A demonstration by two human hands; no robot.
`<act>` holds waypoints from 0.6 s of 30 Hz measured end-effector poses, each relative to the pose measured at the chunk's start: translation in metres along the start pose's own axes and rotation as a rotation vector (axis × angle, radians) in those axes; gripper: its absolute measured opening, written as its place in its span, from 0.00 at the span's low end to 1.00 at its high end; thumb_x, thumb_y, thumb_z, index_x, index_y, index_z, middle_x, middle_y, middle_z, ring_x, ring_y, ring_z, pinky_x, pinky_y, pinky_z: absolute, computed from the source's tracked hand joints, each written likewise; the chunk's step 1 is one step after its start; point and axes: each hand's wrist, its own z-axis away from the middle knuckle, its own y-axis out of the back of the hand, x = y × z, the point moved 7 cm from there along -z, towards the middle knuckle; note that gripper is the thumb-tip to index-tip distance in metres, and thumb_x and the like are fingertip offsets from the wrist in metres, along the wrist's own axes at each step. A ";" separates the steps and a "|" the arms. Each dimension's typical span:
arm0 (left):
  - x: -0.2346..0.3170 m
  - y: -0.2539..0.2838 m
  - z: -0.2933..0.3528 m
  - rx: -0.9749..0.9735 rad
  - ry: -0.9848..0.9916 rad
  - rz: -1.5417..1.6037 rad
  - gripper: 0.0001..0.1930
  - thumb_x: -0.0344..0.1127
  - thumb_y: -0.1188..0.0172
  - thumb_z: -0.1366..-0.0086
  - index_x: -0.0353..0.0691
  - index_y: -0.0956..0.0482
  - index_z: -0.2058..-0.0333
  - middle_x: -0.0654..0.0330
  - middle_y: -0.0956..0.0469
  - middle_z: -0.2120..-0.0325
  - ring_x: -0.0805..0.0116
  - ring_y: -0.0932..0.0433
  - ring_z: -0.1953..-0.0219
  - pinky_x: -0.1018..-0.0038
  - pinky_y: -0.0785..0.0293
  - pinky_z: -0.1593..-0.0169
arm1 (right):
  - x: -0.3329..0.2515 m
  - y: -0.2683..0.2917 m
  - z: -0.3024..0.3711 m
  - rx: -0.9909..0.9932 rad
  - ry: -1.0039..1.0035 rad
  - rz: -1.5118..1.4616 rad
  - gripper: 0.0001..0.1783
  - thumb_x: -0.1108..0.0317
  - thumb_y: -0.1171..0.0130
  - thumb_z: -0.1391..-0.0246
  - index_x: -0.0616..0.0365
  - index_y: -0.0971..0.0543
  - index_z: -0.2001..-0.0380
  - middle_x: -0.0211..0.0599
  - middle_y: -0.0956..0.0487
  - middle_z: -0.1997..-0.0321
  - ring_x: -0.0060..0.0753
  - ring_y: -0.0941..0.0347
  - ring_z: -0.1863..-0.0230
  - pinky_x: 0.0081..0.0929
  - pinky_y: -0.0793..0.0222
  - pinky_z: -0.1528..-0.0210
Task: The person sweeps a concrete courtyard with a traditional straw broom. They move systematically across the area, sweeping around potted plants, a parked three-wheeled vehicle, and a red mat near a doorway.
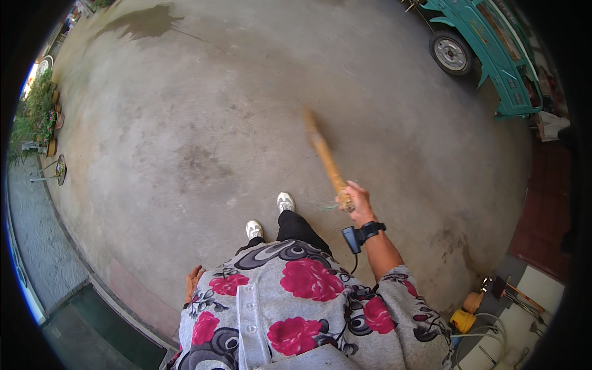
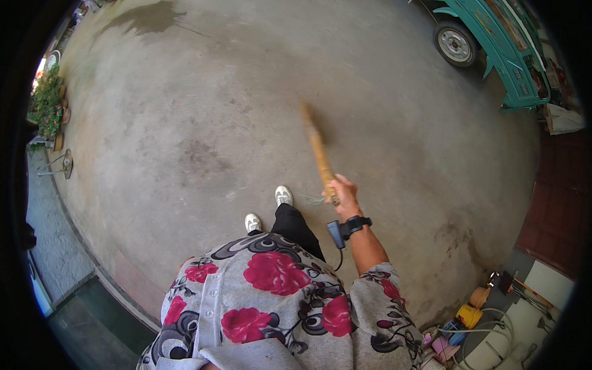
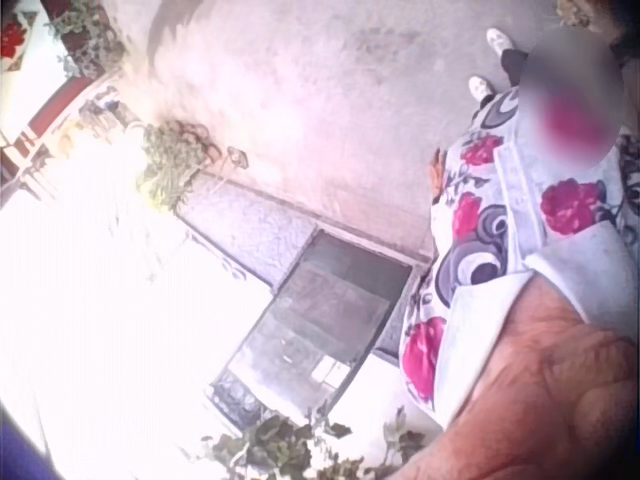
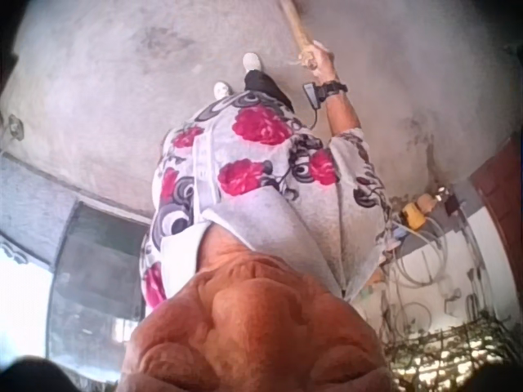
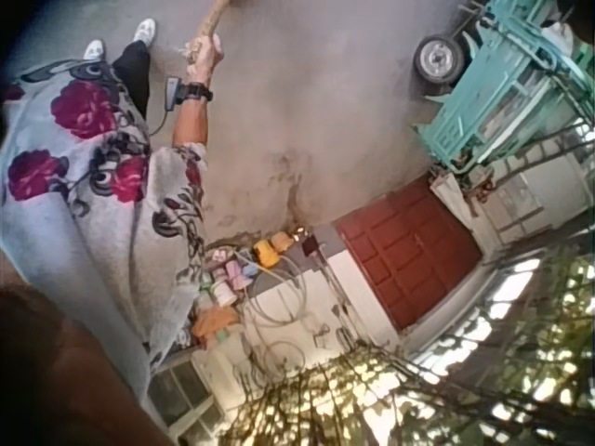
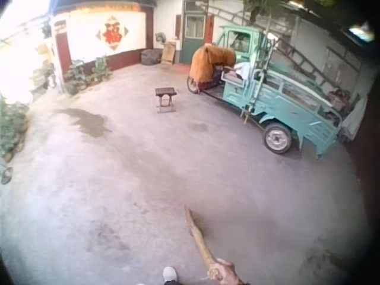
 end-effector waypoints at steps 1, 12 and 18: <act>-0.017 -0.001 0.001 0.031 0.106 0.000 0.21 0.36 0.49 0.45 0.28 0.36 0.55 0.55 0.26 0.70 0.70 0.28 0.68 0.78 0.32 0.65 | -0.008 0.020 -0.007 0.033 0.024 0.043 0.19 0.74 0.51 0.62 0.66 0.34 0.62 0.40 0.30 0.77 0.32 0.31 0.84 0.24 0.37 0.91; -0.006 0.030 0.067 0.094 0.202 -0.176 0.20 0.36 0.51 0.43 0.29 0.36 0.54 0.54 0.26 0.69 0.70 0.28 0.68 0.76 0.31 0.65 | -0.080 0.168 -0.073 0.604 0.043 -0.269 0.08 0.72 0.47 0.66 0.59 0.35 0.81 0.38 0.32 0.85 0.35 0.32 0.86 0.29 0.37 0.87; -0.006 0.044 0.099 0.174 0.208 -0.099 0.20 0.35 0.51 0.43 0.29 0.37 0.54 0.54 0.26 0.69 0.69 0.27 0.69 0.76 0.30 0.67 | -0.038 0.126 -0.099 0.520 0.060 0.017 0.10 0.74 0.45 0.71 0.53 0.36 0.91 0.28 0.34 0.89 0.24 0.35 0.88 0.24 0.40 0.89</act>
